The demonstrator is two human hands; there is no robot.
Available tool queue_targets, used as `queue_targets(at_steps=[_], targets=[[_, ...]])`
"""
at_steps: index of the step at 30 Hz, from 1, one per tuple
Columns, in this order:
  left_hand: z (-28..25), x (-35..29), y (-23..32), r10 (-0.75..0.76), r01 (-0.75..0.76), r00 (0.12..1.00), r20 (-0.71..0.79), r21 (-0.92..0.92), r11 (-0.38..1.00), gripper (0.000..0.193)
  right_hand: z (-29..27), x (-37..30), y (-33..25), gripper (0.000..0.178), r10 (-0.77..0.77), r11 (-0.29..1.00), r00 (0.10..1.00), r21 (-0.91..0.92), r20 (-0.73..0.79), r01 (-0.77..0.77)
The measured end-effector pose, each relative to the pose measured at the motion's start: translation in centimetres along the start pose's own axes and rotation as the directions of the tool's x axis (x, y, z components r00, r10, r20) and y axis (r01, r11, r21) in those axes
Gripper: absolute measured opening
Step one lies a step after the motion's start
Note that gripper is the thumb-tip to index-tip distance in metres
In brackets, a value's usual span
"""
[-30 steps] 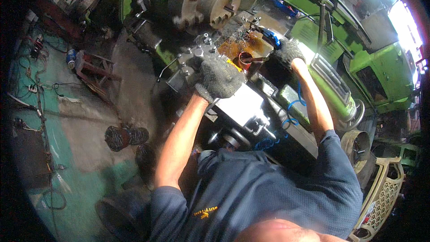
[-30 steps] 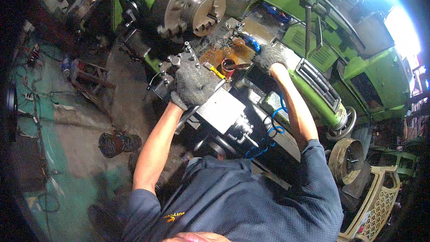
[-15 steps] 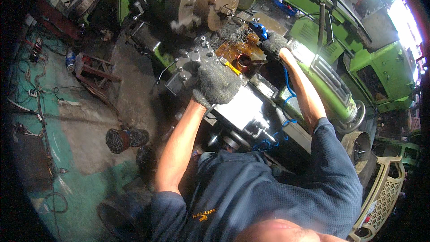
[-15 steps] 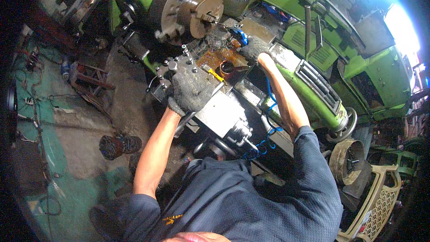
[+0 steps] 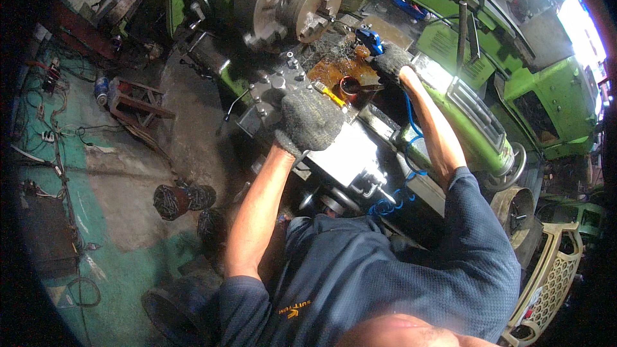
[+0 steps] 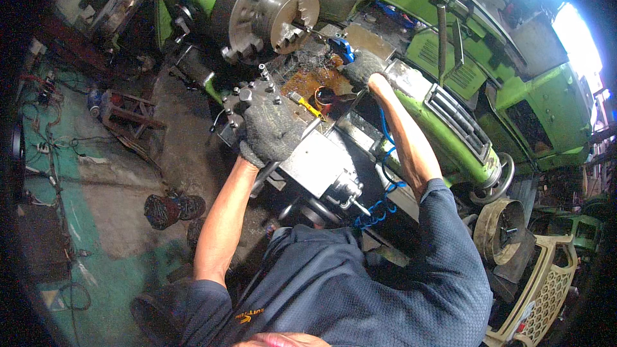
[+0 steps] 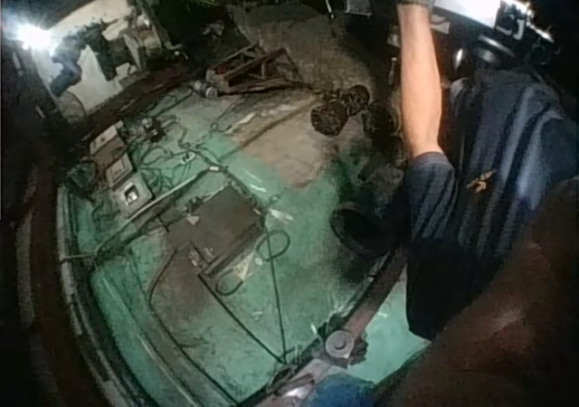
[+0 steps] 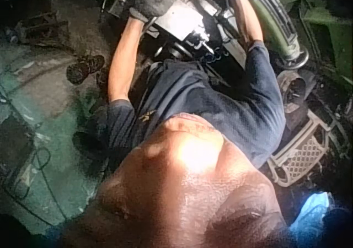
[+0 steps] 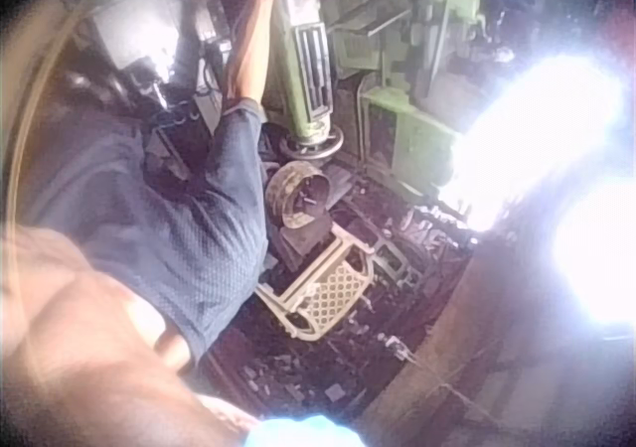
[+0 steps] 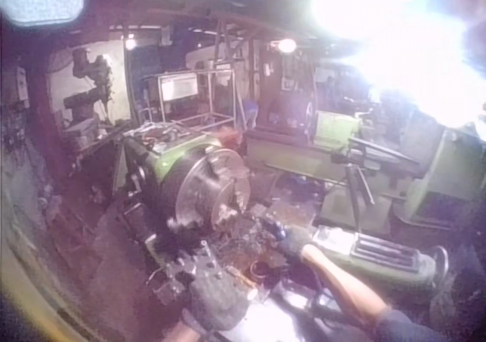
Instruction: The person operates a green metal lathe, using gloved hands to manipulate the tool post and control levers while a cylindrical metal workpiece rotates. The operator adjusts the cutting tool's position and engages the machine's feed mechanisms to machine the workpiece surface.
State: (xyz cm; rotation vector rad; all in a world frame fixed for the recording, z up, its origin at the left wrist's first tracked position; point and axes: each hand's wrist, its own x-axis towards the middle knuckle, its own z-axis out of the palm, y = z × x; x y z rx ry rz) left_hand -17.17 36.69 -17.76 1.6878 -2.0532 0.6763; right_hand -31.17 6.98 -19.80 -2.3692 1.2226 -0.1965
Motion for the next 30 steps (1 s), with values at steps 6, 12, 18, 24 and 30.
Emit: queue_targets(at_steps=[6, 12, 18, 24, 30], targets=[[-1.1, 0.7, 0.4, -0.022, 0.016, 0.999, -0.048, -0.118, 0.993, 0.026, 0.3, 0.0, -0.2, 0.039, 0.008, 0.997, 1.0, 0.072, 0.022, -0.009], [-0.3, 0.1, 0.0, -0.013, 0.011, 0.999, -0.042, -0.041, 0.999, 0.026, 1.0, 0.5, 0.5, 0.047, 0.013, 0.999, 0.999, 0.037, -0.042, -0.011], [0.2, -0.2, -0.2, -0.017, 0.011, 0.998, -0.061, -0.094, 0.996, 0.026, 0.9, 0.4, -0.3, 0.044, 0.126, 0.961, 0.99, 0.239, 0.071, -0.139], [0.6, -0.3, -0.4, -0.029, 0.018, 0.996, -0.084, -0.127, 0.992, 0.026, 0.1, -0.7, -1.0, 0.046, 0.102, 0.968, 0.994, 0.226, 0.047, -0.11], [-0.4, 0.5, 0.4, -0.012, 0.008, 0.998, -0.064, -0.063, 0.998, 0.025, 1.4, 0.9, 0.9, 0.045, 0.011, 0.997, 0.999, 0.083, -0.046, -0.007]])
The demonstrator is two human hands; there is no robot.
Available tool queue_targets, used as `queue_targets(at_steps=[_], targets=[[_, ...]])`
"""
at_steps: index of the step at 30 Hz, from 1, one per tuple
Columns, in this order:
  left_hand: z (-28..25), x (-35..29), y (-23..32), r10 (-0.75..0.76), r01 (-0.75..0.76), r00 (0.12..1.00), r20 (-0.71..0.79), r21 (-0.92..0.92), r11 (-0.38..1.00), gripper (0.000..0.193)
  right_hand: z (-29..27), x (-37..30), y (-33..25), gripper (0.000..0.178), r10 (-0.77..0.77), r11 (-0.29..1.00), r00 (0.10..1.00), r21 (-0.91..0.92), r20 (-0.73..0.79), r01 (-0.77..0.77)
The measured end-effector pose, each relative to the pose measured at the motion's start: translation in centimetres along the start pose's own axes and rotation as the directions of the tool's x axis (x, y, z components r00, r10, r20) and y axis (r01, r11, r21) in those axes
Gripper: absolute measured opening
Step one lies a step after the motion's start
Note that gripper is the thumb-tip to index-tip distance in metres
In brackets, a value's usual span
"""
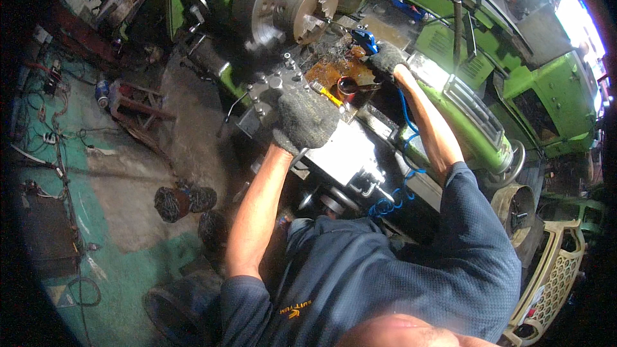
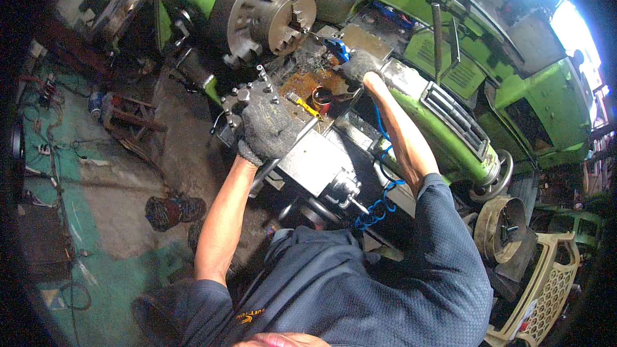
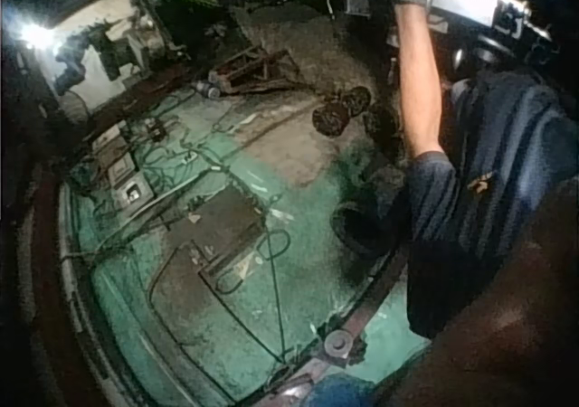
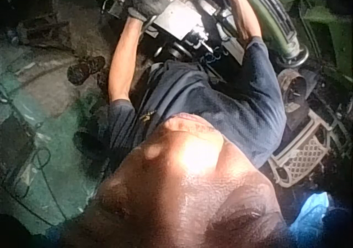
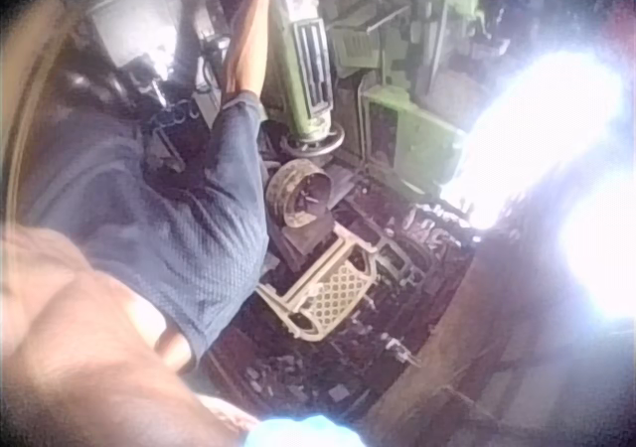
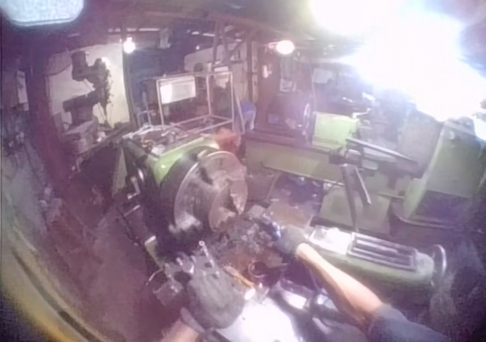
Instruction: The person operates a green metal lathe, using gloved hands to manipulate the tool post and control levers while a cylindrical metal workpiece rotates. The operator adjusts the cutting tool's position and engages the machine's feed mechanisms to machine the workpiece surface.
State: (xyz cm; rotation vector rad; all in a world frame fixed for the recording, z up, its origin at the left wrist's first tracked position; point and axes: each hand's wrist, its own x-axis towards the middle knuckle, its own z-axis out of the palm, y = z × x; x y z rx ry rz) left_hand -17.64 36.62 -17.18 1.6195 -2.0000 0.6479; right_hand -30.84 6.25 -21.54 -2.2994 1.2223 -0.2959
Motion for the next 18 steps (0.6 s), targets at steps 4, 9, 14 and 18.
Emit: queue_targets(at_steps=[4, 9, 14, 18], targets=[[0.2, 0.5, -0.2, 0.057, -0.064, 0.986, -0.159, -0.035, 0.997, 0.025, -1.6, -1.7, -1.2, 0.043, 0.055, 0.998, 0.995, 0.001, 0.079, -0.055], [6.2, -5.8, -2.5, -0.301, 0.206, 0.933, -0.198, -0.394, 0.896, 0.028, -2.7, -5.5, -3.1, 0.071, -0.113, 0.98, 0.993, -0.163, 0.022, 0.115], [0.7, 0.8, -0.1, 0.021, -0.062, 0.973, -0.231, -0.172, 0.983, 0.03, -4.9, -8.7, -2.9, 0.09, 0.121, 0.986, 0.987, -0.128, 0.109, -0.107], [2.3, -2.0, -1.7, -0.07, 0.037, 0.987, -0.144, -0.221, 0.975, 0.022, -3.6, -9.0, -3.1, 0.09, 0.023, 0.992, 0.999, -0.125, 0.024, -0.02]])
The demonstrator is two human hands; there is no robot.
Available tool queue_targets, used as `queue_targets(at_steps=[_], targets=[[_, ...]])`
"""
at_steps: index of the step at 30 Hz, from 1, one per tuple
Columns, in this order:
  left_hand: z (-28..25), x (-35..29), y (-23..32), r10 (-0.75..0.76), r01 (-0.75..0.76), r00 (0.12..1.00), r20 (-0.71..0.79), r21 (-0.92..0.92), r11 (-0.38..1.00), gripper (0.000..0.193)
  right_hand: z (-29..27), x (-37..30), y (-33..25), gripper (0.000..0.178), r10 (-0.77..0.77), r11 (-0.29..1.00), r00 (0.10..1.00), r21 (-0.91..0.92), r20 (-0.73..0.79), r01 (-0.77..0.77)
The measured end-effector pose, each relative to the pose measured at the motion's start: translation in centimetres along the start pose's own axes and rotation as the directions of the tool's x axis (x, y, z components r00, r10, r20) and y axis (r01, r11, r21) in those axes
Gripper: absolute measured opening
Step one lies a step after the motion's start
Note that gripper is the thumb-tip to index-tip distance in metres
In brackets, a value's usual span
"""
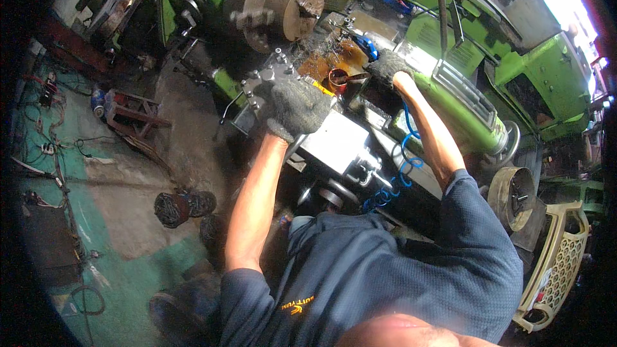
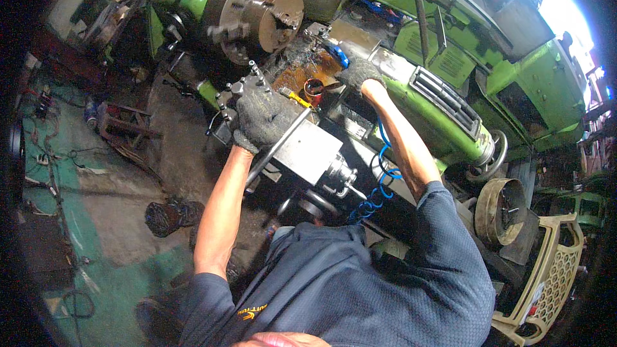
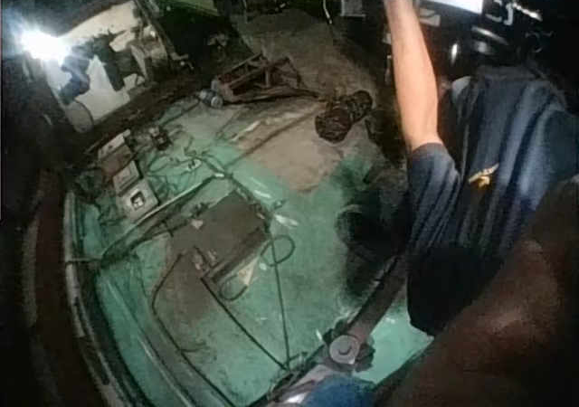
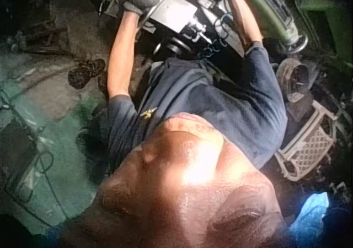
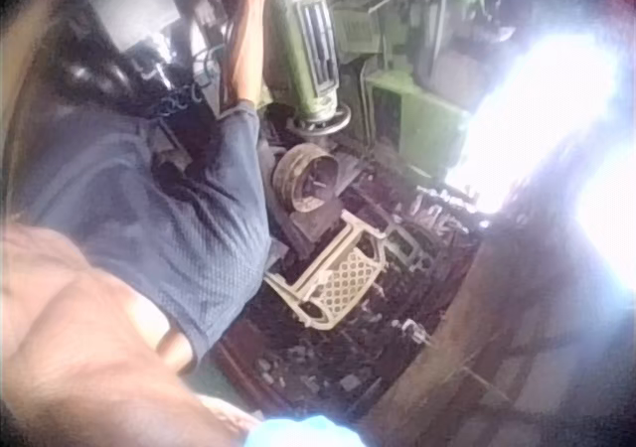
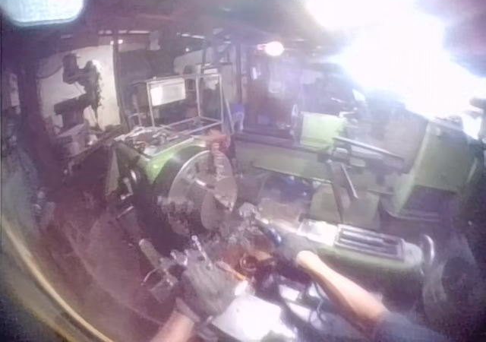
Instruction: The person operates a green metal lathe, using gloved hands to manipulate the tool post and control levers while a cylindrical metal workpiece rotates. The operator adjusts the cutting tool's position and engages the machine's feed mechanisms to machine the workpiece surface.
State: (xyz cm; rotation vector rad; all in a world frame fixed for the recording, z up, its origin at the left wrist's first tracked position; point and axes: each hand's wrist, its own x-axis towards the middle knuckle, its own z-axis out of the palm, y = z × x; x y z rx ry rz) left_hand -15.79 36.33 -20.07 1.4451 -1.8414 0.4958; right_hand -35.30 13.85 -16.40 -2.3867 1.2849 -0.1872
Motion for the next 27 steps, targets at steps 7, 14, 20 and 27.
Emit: queue_targets(at_steps=[7, 14, 20, 27], targets=[[-1.6, 3.0, 2.6, -0.018, 0.01, 0.997, -0.081, -0.087, 0.996, 0.031, -0.2, 0.2, 1.2, 0.072, 0.026, 1.0, 0.999, 0.005, -0.019, -0.026], [-2.3, 2.8, 2.2, 0.007, 0.007, 0.997, 0.077, -0.189, 0.982, 0.016, -0.2, -1.8, 1.2, 0.059, 0.091, 0.995, 0.995, -0.048, 0.035, -0.089], [-1.8, 3.5, 2.3, -0.013, 0.021, 0.999, 0.04, -0.21, 0.978, 0.014, -3.6, -14.5, 5.6, 0.045, 0.072, 0.987, 0.971, 0.157, -0.228, -0.037], [-0.8, 1.8, 1.9, -0.023, 0.024, 1.0, 0.007, -0.199, 0.98, 0.019, 4.2, -35.8, 17.0, 0.042, 0.569, 0.709, 0.566, 0.705, -0.596, 0.029]])
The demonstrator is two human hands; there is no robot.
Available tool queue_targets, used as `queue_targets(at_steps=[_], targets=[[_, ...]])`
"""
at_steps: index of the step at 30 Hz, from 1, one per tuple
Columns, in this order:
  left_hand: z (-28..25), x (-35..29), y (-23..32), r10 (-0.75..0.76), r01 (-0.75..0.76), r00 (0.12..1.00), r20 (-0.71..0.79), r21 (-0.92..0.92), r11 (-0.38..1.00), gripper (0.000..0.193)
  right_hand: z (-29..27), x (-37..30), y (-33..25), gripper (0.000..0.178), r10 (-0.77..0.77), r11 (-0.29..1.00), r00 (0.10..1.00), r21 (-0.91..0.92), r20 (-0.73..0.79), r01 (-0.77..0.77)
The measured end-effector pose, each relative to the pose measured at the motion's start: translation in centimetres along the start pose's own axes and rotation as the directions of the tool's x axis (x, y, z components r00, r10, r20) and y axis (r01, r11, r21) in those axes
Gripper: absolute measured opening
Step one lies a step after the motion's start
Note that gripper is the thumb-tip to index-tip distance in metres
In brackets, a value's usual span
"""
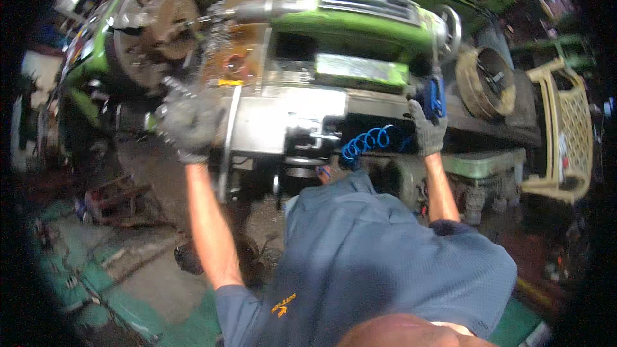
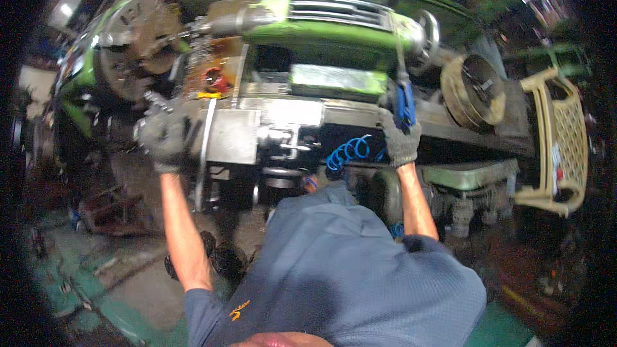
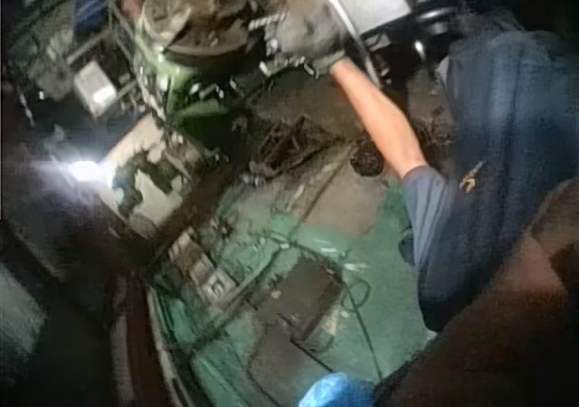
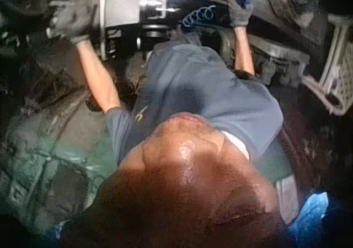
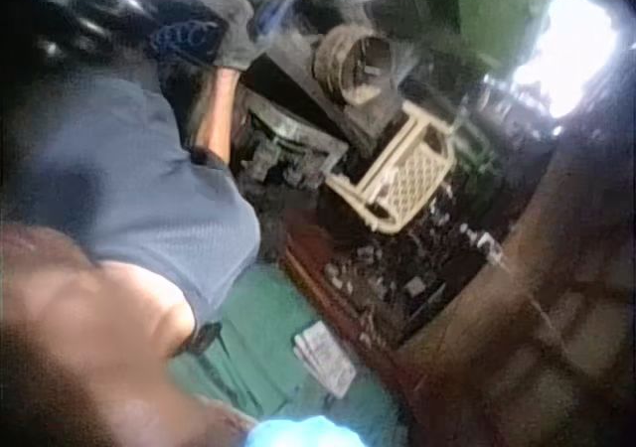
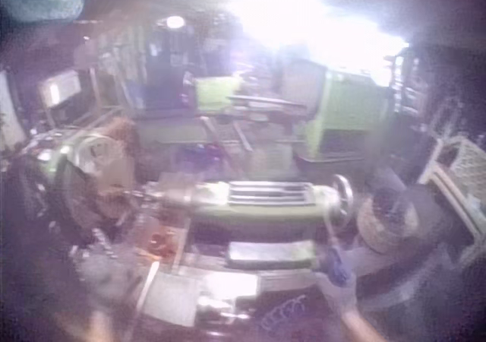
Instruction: The person operates a green metal lathe, using gloved hands to manipulate the tool post and control levers while a cylindrical metal workpiece rotates. The operator adjusts the cutting tool's position and engages the machine's feed mechanisms to machine the workpiece surface.
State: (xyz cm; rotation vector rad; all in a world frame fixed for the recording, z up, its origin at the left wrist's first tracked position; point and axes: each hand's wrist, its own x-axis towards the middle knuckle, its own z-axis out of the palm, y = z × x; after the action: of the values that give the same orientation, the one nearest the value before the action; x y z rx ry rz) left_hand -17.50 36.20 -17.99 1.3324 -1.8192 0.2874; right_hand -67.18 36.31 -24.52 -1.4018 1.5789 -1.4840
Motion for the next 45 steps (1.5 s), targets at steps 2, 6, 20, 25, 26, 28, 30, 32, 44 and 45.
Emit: queue_targets(at_steps=[2, 6, 20, 25, 26, 28, 30, 32, 44, 45], targets=[[-0.4, -0.6, -0.1, -0.064, 0.064, 0.998, -0.009, 0.024, 0.998, 0.017, -3.6, -2.6, 3.0, 0.039, 0.209, 0.977, 0.939, 0.106, -0.274, -0.186], [-0.3, -0.1, -0.3, -0.048, 0.048, 0.999, 0.015, -0.015, 0.999, 0.006, -8.3, -2.3, 10.4, 0.032, 0.406, 0.912, 0.77, 0.165, -0.492, -0.375], [-1.4, 1.9, 1.5, -0.071, 0.075, 0.989, 0.13, -0.028, 0.997, 0.008, -9.5, 19.9, 32.0, 0.068, 0.351, 0.373, 0.928, -0.89, -0.126, -0.262], [-1.2, 0.6, 0.7, -0.041, 0.04, 0.997, 0.063, 0.02, 0.999, 0.01, -8.7, 16.0, 27.3, 0.04, 0.294, 0.629, 0.906, -0.652, -0.303, -0.422], [-0.9, 0.9, 1.7, -0.1, 0.101, 0.995, 0.017, -0.053, 0.994, 0.013, -7.0, 14.1, 23.8, 0.034, 0.278, 0.726, 0.893, -0.532, -0.352, -0.436], [-0.6, 1.1, 1.5, -0.058, 0.058, 0.998, -0.003, 0.019, 0.998, 0.014, -3.4, 9.5, 16.7, 0.03, 0.119, 0.783, 0.948, -0.559, -0.294, -0.272], [-0.7, 0.1, 0.6, -0.076, 0.06, 0.995, 0.071, 0.204, 0.977, 0.014, 1.0, 5.7, 11.5, 0.035, -0.131, 0.736, 0.986, -0.677, -0.101, 0.028], [-0.4, 0.0, 0.5, -0.058, 0.041, 0.996, 0.068, 0.224, 0.974, 0.015, 8.7, 3.4, 5.8, 0.04, -0.003, 0.849, 0.998, -0.527, 0.063, 0.035], [-0.4, 0.4, -0.9, 0.189, -0.214, 0.972, 0.14, 0.196, 0.957, 0.025, 37.9, 4.9, -6.9, 0.031, -0.052, 0.974, 0.849, -0.16, 0.526, 0.159], [-0.6, 0.8, -0.7, 0.168, -0.185, 0.978, 0.122, 0.148, 0.972, 0.024, 38.0, 4.8, -7.3, 0.028, -0.056, 0.983, 0.842, -0.12, 0.536, 0.141]])
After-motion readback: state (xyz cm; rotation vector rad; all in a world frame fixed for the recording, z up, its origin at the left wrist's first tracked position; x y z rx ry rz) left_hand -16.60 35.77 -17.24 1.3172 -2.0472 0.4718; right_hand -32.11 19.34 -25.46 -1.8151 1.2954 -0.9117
